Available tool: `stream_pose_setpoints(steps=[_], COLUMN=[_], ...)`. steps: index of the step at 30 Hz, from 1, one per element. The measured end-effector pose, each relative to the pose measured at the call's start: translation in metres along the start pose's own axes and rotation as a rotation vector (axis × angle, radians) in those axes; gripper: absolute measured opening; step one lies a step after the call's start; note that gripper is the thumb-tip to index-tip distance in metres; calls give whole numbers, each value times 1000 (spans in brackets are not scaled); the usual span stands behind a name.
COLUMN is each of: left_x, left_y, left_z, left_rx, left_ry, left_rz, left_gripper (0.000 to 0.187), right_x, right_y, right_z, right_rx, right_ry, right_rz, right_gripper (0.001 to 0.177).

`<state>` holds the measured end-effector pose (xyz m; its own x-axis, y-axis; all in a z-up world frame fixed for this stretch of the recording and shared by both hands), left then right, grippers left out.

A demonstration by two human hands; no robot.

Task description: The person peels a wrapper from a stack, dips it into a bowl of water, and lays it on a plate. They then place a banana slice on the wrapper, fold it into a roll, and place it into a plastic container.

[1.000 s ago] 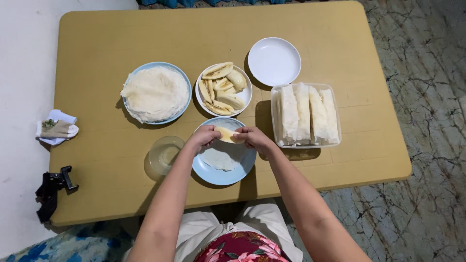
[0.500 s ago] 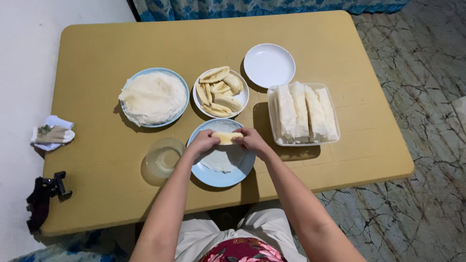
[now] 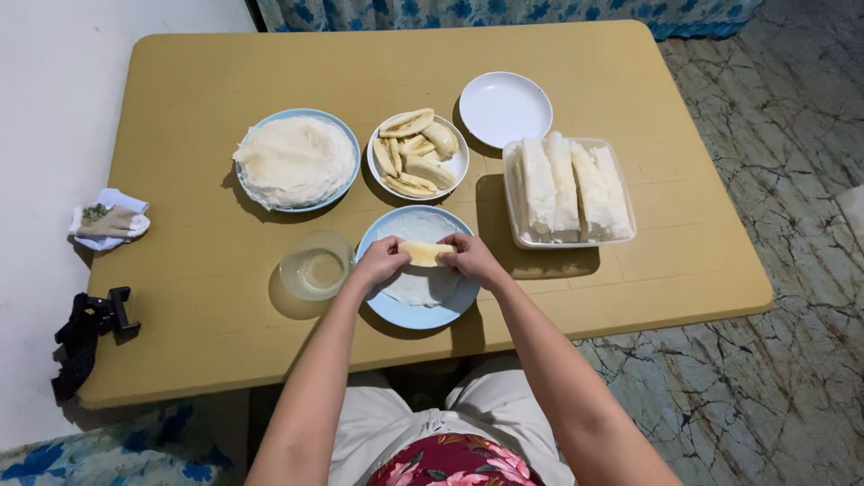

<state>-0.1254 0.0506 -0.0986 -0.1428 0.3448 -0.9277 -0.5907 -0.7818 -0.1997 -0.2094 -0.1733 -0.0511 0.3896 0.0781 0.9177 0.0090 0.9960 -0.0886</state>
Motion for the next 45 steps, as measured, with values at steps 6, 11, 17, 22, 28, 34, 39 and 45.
stream_pose_setpoints(steps=[6, 11, 17, 22, 28, 34, 39, 45], left_x=[16, 19, 3, 26, -28, -39, -45, -47], left_y=[9, 9, 8, 5, 2, 3, 4, -1], left_z=[8, 10, 20, 7, 54, 80, 83, 84], left_rx=[4, 7, 67, 100, 18, -33, 17, 135], left_ry=[82, 102, 102, 122, 82, 287, 308, 337], left_rz=[8, -5, 136, 147, -126, -374, -554, -585], left_gripper=[31, 33, 41, 39, 28, 25, 35, 52], right_x=[2, -7, 0, -3, -17, -5, -6, -4], right_y=[0, 0, 1, 3, 3, 14, 16, 17], right_z=[21, 18, 25, 27, 23, 46, 52, 52], right_rx=[40, 54, 58, 24, 47, -25, 21, 69], right_ry=[-1, -34, -68, -92, -221, -218, -309, -368], right_rz=[-5, -2, 14, 31, 25, 294, 306, 413], right_gripper=[29, 30, 32, 32, 33, 30, 35, 31])
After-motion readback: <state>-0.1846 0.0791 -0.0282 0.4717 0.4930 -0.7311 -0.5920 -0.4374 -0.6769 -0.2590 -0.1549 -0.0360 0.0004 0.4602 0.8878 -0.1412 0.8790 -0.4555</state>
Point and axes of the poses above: each hand's wrist, its own z-axis away from the middle knuckle, its own y-axis out of the palm, x = y × z, the point moved 1 cm from there along -z, towards the middle knuckle, and after that the axes turned 4 degrees about -z, right-handed, at the moved point
